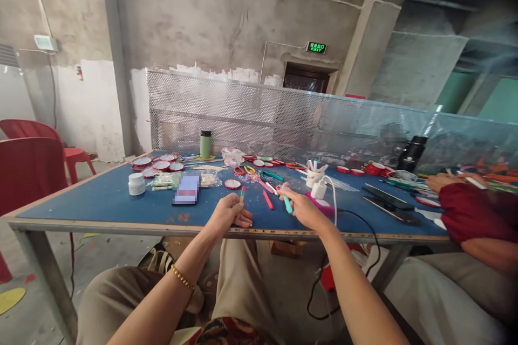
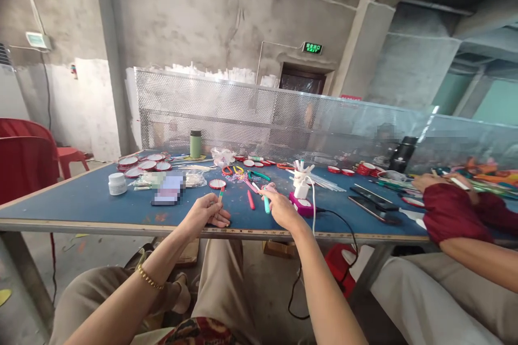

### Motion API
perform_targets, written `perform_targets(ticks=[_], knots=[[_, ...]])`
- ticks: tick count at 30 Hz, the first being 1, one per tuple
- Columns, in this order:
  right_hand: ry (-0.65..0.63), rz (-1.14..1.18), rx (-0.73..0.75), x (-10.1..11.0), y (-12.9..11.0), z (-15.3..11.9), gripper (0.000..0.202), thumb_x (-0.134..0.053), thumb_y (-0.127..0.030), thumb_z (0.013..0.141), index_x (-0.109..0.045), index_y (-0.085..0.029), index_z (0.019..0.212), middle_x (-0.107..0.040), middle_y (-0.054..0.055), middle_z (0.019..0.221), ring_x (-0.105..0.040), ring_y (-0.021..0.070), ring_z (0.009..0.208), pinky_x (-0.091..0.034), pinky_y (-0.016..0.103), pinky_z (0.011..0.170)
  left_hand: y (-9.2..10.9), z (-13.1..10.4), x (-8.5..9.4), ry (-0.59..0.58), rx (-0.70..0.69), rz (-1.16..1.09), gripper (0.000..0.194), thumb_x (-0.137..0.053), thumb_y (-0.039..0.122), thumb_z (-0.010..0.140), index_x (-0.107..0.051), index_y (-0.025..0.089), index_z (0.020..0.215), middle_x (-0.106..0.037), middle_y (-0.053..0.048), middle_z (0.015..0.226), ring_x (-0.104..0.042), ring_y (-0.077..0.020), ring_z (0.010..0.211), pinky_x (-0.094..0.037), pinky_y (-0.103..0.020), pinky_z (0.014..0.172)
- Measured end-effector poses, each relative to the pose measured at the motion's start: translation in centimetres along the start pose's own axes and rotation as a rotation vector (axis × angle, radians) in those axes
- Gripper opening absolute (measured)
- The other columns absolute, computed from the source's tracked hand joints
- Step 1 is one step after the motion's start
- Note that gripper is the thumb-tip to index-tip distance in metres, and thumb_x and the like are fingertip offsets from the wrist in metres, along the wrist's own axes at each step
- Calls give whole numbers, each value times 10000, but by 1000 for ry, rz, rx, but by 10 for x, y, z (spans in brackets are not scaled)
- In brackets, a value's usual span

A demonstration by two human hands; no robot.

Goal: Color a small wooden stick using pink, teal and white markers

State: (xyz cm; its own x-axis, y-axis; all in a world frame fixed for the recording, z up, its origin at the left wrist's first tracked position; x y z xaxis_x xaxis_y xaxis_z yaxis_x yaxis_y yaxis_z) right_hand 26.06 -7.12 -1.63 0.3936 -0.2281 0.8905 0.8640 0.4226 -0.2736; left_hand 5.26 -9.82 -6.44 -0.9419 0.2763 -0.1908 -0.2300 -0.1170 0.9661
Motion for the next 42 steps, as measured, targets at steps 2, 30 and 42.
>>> perform_targets(ticks=[2,30,42], knots=[[-13,-150,23,-2,-7,4,715,-385,66,741,-577,-203,1376,-705,80,1104,-660,159,875,-482,231,746,0,0,-1,-11,-6,-2,254,-632,327,846,-431,176,812,-732,-90,717,-710,-168,585,-586,-270,575],[81,-501,-152,48,-10,71,310,-446,-231,965,-744,-202,1045,-735,87,1048,-666,232,1017,-443,264,810,-1,-1,-1,-17,-26,13,290,-628,381,846,-422,178,816,-731,-92,734,-706,-172,585,-574,-278,570],[-170,-507,-256,-22,2,109,289,-604,-359,972,-623,-151,1173,-642,79,1165,-649,193,1013,-550,392,884,-1,-1,-3,-35,-28,-10,333,-651,413,826,-408,186,816,-732,-92,729,-704,-173,572,-566,-267,547]])
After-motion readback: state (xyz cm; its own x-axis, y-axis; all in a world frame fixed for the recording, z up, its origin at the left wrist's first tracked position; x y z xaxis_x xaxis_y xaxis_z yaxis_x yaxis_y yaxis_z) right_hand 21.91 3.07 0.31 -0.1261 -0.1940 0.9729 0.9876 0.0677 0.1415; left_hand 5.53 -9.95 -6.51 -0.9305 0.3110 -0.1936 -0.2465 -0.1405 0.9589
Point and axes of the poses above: each hand's wrist, its own z-axis towards the middle knuckle, its own x-axis out of the back of the hand, y = z × x, the point moved 10 cm from there along z, towards the middle knuckle
